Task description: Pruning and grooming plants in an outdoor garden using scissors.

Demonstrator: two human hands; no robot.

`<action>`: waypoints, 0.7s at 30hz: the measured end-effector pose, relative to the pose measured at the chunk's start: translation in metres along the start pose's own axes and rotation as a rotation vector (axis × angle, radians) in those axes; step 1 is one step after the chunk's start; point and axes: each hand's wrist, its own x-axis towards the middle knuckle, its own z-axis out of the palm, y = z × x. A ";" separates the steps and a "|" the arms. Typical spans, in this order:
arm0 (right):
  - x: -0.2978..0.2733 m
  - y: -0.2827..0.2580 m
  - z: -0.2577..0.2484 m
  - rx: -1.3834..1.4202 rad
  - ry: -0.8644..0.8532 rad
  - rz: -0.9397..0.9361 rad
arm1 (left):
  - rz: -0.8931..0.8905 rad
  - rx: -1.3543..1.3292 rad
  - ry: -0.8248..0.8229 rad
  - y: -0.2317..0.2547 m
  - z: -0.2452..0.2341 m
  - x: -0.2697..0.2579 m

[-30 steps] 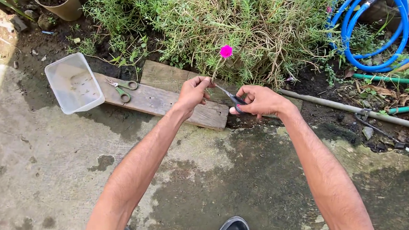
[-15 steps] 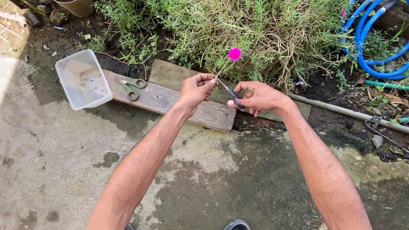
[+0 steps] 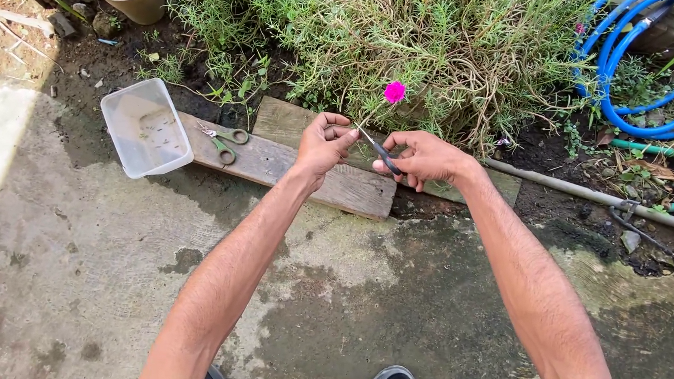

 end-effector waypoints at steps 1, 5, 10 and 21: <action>0.001 0.000 0.000 -0.001 -0.001 0.000 | 0.000 -0.001 0.001 0.001 0.000 -0.001; 0.001 0.000 0.000 0.033 0.001 0.005 | -0.007 -0.011 -0.001 0.002 -0.003 -0.001; 0.004 0.005 0.003 -0.001 0.008 0.060 | -0.022 0.022 -0.002 0.011 -0.006 -0.007; -0.009 -0.026 0.020 0.277 0.094 -0.195 | 0.164 0.031 -0.042 0.046 -0.019 -0.023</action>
